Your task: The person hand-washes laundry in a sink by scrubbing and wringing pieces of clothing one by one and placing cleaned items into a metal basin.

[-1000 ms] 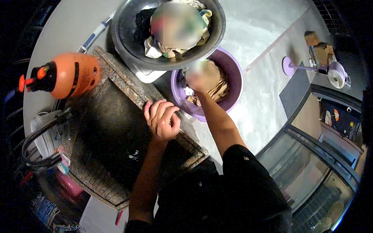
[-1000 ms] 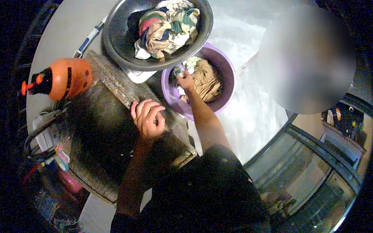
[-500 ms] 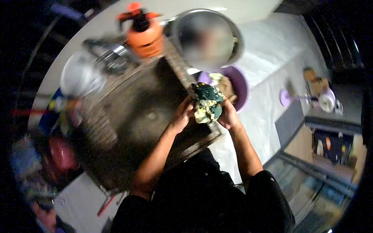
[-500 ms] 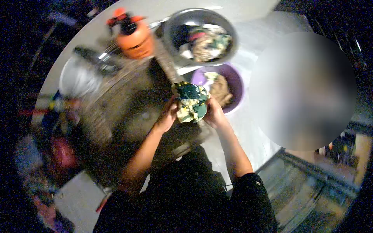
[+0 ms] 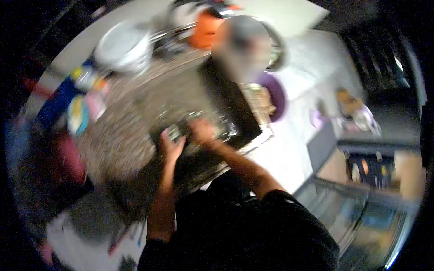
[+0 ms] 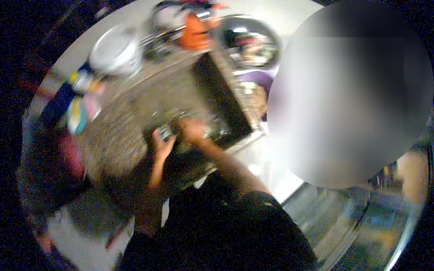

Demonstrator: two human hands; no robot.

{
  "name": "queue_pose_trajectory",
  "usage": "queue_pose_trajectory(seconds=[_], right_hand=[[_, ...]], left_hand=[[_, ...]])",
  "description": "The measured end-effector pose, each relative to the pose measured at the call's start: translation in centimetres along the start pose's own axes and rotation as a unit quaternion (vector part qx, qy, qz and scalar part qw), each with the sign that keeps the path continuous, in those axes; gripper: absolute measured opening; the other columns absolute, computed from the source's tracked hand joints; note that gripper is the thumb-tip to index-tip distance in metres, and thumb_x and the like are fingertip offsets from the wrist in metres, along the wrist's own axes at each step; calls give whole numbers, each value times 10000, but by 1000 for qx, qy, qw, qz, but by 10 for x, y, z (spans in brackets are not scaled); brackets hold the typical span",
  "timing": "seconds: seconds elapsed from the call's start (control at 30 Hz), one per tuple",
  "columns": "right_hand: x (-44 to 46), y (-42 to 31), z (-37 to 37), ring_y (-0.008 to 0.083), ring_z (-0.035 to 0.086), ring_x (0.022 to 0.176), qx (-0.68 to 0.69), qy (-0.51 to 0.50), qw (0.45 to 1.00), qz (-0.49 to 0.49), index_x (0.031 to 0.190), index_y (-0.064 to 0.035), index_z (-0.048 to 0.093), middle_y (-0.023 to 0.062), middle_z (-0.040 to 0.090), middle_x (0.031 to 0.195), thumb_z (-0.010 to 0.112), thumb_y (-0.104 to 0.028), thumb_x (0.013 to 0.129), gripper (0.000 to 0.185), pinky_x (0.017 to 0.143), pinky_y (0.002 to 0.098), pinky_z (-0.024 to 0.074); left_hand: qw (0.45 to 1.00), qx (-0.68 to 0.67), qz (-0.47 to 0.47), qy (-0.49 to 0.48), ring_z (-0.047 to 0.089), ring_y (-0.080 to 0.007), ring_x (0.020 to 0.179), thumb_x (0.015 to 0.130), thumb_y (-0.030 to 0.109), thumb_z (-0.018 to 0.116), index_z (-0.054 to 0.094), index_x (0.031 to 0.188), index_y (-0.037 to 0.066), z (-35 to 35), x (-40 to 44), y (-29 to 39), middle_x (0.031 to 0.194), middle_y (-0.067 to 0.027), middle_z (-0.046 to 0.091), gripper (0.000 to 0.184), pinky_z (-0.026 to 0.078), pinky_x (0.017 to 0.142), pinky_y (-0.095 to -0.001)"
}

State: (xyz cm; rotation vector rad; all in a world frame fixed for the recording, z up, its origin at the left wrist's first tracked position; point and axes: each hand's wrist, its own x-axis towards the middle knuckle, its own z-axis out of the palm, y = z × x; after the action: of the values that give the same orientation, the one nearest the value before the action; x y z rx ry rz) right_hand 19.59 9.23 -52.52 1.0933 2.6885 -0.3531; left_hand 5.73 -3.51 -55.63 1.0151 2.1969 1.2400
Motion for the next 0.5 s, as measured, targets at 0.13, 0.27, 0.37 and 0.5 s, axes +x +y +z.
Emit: queue_pose_trajectory(seconds=[0.13, 0.27, 0.37, 0.5], right_hand=[[1, -77, 27, 346, 475, 1357, 24, -205, 977, 46, 1333, -161, 620, 119, 604, 1357, 607, -360, 887, 488, 1091, 752, 213], [-18, -62, 13, 346, 537, 1269, 96, -138, 984, 55, 1269, -100, 653, 170, 632, 1268, 559, -313, 933, 409, 1062, 644, 332], [-23, -48, 12, 349, 625, 1138, 2, -60, 998, 21, 1247, -91, 653, 181, 653, 1189, 574, -351, 936, 414, 985, 587, 434], [-40, -25, -61, 425, 647, 1013, 292, -37, 940, 172, 1170, -80, 657, 208, 648, 1168, 529, -377, 976, 377, 842, 507, 541]], left_hand=[[997, 76, 24, 7, 587, -418, 1114, 884, 171, 703, 511, 1287, -6, -10, -9, -79, 1224, -246, 597, 480, 468, 968, -460], [923, 342, -45, -172, 494, -420, 1285, 799, 83, 721, 447, 1388, 5, 0, 0, -145, 1394, -237, 503, 655, 420, 1073, -466], [877, 344, -101, -321, 359, -393, 1429, 891, 166, 681, 308, 1533, 37, -42, -3, -11, 1554, -217, 364, 754, 335, 1169, -456], [898, 143, -296, -291, 167, -350, 1520, 997, 473, 542, 144, 1597, 61, -83, 7, 93, 1662, -148, 139, 830, 228, 1216, -530]])
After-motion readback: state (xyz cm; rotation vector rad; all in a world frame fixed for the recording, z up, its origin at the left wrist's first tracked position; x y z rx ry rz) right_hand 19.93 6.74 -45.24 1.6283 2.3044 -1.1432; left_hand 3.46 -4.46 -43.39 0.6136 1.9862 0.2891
